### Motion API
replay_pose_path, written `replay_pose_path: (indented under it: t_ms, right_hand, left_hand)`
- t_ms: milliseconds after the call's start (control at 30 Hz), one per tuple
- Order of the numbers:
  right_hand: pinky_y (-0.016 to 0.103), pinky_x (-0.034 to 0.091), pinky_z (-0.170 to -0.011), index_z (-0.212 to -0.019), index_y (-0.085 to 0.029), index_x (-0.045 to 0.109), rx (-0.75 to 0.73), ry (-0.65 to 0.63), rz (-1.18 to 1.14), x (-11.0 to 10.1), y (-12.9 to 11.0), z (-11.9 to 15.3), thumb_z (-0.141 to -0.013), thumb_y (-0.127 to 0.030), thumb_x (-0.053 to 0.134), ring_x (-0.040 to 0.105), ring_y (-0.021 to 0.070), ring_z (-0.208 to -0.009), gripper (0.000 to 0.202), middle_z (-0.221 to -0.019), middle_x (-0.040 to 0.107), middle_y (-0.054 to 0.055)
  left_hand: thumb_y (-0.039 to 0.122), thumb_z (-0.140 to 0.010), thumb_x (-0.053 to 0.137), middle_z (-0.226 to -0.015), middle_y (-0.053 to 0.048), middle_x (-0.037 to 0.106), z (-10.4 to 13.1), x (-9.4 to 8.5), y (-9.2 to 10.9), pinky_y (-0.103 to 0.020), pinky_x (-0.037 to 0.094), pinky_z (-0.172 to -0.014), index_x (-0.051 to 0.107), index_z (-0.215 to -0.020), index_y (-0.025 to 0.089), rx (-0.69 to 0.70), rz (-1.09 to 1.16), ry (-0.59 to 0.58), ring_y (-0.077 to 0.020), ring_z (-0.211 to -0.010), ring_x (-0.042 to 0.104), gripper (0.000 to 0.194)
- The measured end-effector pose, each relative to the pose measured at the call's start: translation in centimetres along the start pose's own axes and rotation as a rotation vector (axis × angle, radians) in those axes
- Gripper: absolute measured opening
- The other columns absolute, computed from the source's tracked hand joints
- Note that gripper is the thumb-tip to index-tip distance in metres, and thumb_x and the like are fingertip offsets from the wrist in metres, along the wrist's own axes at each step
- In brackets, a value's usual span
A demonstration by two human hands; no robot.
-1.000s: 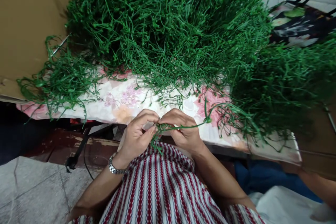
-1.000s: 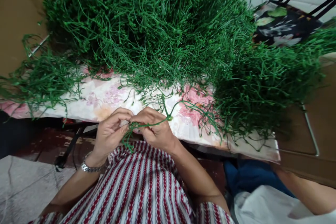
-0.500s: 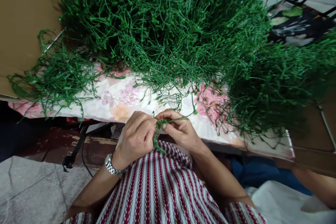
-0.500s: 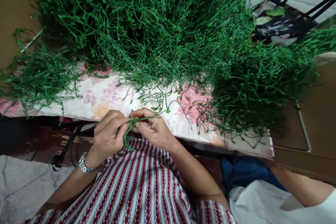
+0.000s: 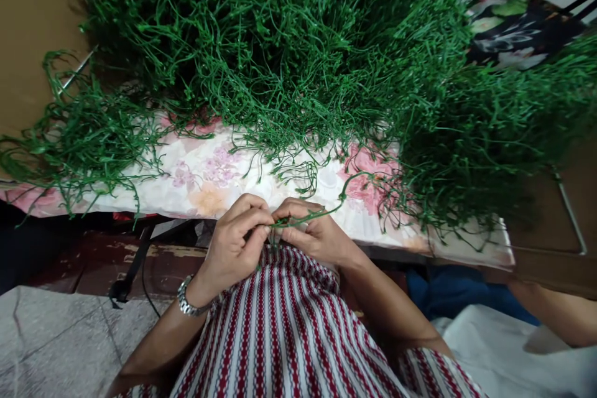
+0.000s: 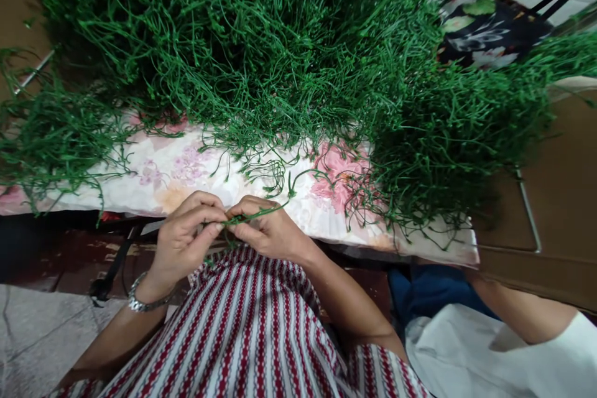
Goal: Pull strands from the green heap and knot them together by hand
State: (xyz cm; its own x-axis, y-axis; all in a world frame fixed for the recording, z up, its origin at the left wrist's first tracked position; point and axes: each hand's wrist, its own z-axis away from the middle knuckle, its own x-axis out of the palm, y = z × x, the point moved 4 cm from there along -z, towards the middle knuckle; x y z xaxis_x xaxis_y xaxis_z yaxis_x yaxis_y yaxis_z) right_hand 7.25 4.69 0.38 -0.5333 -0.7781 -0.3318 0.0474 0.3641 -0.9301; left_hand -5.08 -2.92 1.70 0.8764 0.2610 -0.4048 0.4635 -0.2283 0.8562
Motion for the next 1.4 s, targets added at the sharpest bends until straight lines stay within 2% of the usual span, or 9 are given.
replay_pose_path:
  t_ms: [200, 300, 500, 633, 767, 967, 1133, 1300, 1400]
  right_hand:
    - [0.022, 0.046, -0.067, -0.086, -0.014, 0.061, 0.034, 0.028, 0.114, -0.1, -0.4, -0.2, -0.086, -0.024, 0.053, 0.058, 0.0114, -0.075, 0.013, -0.081, 0.063, 0.004]
    - [0.022, 0.046, -0.068, -0.086, -0.013, 0.061, 0.041, 0.041, 0.159, -0.1, -0.7, -0.3, -0.086, -0.021, 0.051, 0.06, 0.0115, -0.075, 0.013, -0.082, 0.064, 0.005]
    - [0.023, 0.046, -0.068, -0.086, -0.014, 0.062, -0.001, 0.016, 0.311, 0.1, -0.8, -0.5, -0.082, -0.014, 0.052, 0.06, 0.0121, -0.074, 0.011, -0.08, 0.065, 0.004]
    - [0.024, 0.046, -0.068, -0.081, -0.014, 0.063, -0.058, -0.081, 0.373, 0.3, -0.6, -0.5, -0.085, -0.016, 0.05, 0.06, 0.0122, -0.073, 0.013, -0.078, 0.066, 0.004]
    - [0.027, 0.048, -0.073, -0.091, -0.015, 0.063, -0.126, -0.142, 0.394, 0.3, -0.6, -0.5, -0.087, -0.016, 0.048, 0.061, 0.0134, -0.079, 0.015, -0.087, 0.067, 0.006]
    - [0.035, 0.047, -0.08, -0.091, -0.015, 0.06, -0.284, -0.011, 0.422, 0.2, -0.5, -0.5, -0.086, -0.018, 0.052, 0.058, 0.0169, -0.087, 0.01, -0.09, 0.066, 0.007]
    - [0.032, 0.045, -0.075, -0.084, -0.016, 0.057, -0.318, 0.017, 0.407, 0.6, -0.2, -0.1, -0.085, -0.017, 0.051, 0.055, 0.0151, -0.08, 0.006, -0.081, 0.063, 0.006]
    - [0.03, 0.042, -0.07, -0.078, -0.018, 0.056, -0.302, -0.145, 0.373, 0.4, -0.3, 0.2, -0.087, -0.021, 0.044, 0.052, 0.0141, -0.07, 0.015, -0.071, 0.058, 0.003]
    - [0.029, 0.042, -0.073, -0.075, -0.019, 0.056, -0.331, -0.257, 0.174, -0.3, -0.5, 0.5, -0.089, -0.025, 0.041, 0.053, 0.0128, -0.071, 0.021, -0.069, 0.057, 0.002]
  left_hand:
    - [0.013, -0.078, 0.049, -0.069, 0.0, 0.049, 0.4, 0.3, -1.5, -0.022, 0.035, -0.054, 0.054, -0.072, 0.016, -0.351, 0.259, -0.066, -0.0106, -0.059, 0.044, 0.009]
    - [0.016, -0.079, 0.05, -0.065, 0.002, 0.048, 0.6, 0.6, -1.7, -0.021, 0.032, -0.052, 0.053, -0.073, 0.017, -0.431, 0.265, -0.069, -0.0093, -0.056, 0.042, 0.007]
    - [0.022, -0.079, 0.055, -0.066, 0.002, 0.054, 0.4, 0.5, -1.6, -0.021, 0.039, -0.059, 0.055, -0.074, 0.016, -0.372, 0.092, -0.102, -0.0104, -0.061, 0.05, 0.008]
    - [0.019, -0.08, 0.051, -0.066, 0.001, 0.056, 0.4, 0.3, -1.6, -0.021, 0.039, -0.062, 0.056, -0.072, 0.016, -0.296, -0.004, -0.148, -0.0113, -0.064, 0.052, 0.011]
    - [0.017, -0.081, 0.049, -0.066, 0.0, 0.057, 0.4, 0.2, -1.5, -0.022, 0.039, -0.062, 0.057, -0.071, 0.016, -0.262, -0.034, -0.199, -0.0113, -0.063, 0.052, 0.013]
    - [0.016, -0.079, 0.047, -0.061, 0.001, 0.055, 0.0, 0.1, -1.5, -0.021, 0.037, -0.057, 0.057, -0.068, 0.015, -0.299, -0.083, -0.221, -0.0103, -0.057, 0.048, 0.015]
    - [0.017, -0.079, 0.047, -0.06, 0.001, 0.054, 0.2, 0.3, -1.7, -0.021, 0.036, -0.055, 0.059, -0.069, 0.014, -0.349, -0.041, -0.258, -0.01, -0.056, 0.047, 0.016]
    - [0.013, -0.076, 0.048, -0.052, 0.004, 0.045, 0.5, -0.1, -1.4, -0.02, 0.03, -0.05, 0.056, -0.06, 0.015, -0.312, 0.007, -0.427, -0.008, -0.05, 0.04, 0.018]
    - [0.013, -0.075, 0.051, -0.055, 0.002, 0.054, 0.6, -1.2, -1.5, -0.02, 0.034, -0.049, 0.06, -0.062, 0.016, -0.331, 0.122, -0.481, -0.0093, -0.051, 0.046, 0.016]
